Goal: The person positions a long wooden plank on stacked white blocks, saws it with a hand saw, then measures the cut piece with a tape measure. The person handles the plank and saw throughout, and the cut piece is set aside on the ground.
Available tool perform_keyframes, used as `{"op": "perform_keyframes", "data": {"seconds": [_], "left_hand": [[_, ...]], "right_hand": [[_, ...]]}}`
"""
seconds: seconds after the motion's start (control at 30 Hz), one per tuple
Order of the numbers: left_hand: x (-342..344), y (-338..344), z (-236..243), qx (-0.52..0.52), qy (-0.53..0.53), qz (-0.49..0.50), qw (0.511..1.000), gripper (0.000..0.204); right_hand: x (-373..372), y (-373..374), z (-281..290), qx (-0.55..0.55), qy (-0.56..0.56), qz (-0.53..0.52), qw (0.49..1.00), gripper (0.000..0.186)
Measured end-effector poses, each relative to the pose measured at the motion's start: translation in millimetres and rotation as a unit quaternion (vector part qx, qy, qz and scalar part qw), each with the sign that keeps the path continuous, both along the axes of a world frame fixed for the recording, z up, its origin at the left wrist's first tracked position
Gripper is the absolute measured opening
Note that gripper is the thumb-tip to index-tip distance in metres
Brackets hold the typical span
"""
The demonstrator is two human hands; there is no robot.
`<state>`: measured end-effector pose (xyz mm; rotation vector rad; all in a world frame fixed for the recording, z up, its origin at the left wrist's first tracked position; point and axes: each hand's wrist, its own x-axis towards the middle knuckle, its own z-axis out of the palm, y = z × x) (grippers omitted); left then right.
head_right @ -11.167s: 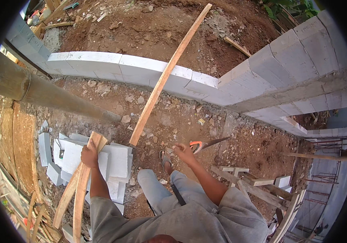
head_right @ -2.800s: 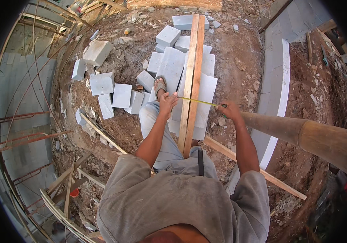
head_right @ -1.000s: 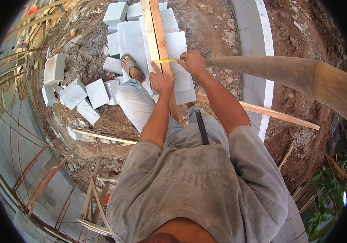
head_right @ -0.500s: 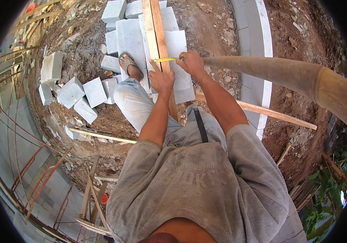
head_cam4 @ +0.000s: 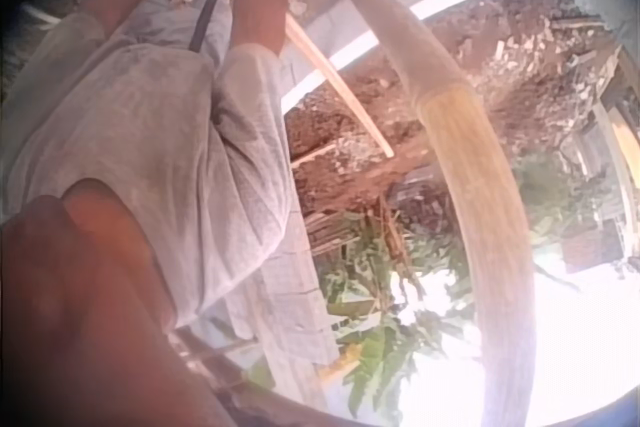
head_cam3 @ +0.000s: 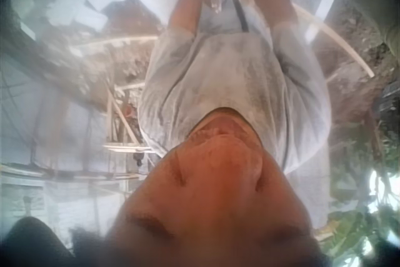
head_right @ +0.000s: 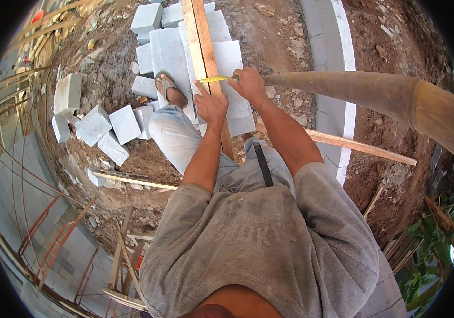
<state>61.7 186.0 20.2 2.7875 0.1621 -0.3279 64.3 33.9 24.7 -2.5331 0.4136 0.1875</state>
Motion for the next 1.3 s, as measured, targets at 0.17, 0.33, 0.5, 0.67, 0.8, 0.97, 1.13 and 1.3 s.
{"op": "perform_keyframes", "data": {"seconds": [0.17,0.33,0.5,0.67,0.8,0.97,1.13,1.3], "left_hand": [[-1.6,0.5,-3.2,-0.008,-0.015,0.002,1.0,0.113],[-0.6,2.8,-4.9,-0.024,-0.023,-0.004,0.999,0.112],[0.2,3.1,-2.3,-0.027,-0.018,-0.001,0.999,0.111],[1.6,4.0,-1.6,-0.025,0.0,-0.003,1.0,0.112],[1.3,1.9,-2.6,-0.023,-0.003,0.003,1.0,0.112],[-2.6,2.1,3.2,-0.06,-0.028,0.042,0.997,0.119],[-8.5,5.3,-4.0,-0.059,-0.009,0.067,0.996,0.127],[-5.5,8.7,-10.9,-0.044,0.034,0.068,0.996,0.106]], "right_hand": [[-0.3,1.2,1.2,0.0,0.005,0.0,1.0,0.032],[-0.9,4.2,-0.5,-0.015,-0.009,-0.014,1.0,0.03],[-1.1,5.2,1.8,-0.01,-0.001,-0.015,1.0,0.031],[-1.0,5.9,3.7,-0.011,0.004,-0.018,1.0,0.031],[-2.4,5.0,-0.1,-0.004,-0.021,-0.022,1.0,0.031],[0.0,1.3,-9.4,0.19,-0.01,-0.149,0.97,0.034],[2.5,-6.7,-8.0,0.462,0.075,-0.348,0.812,0.051],[-39.0,13.4,-25.4,0.379,0.104,-0.405,0.825,0.084]]}}
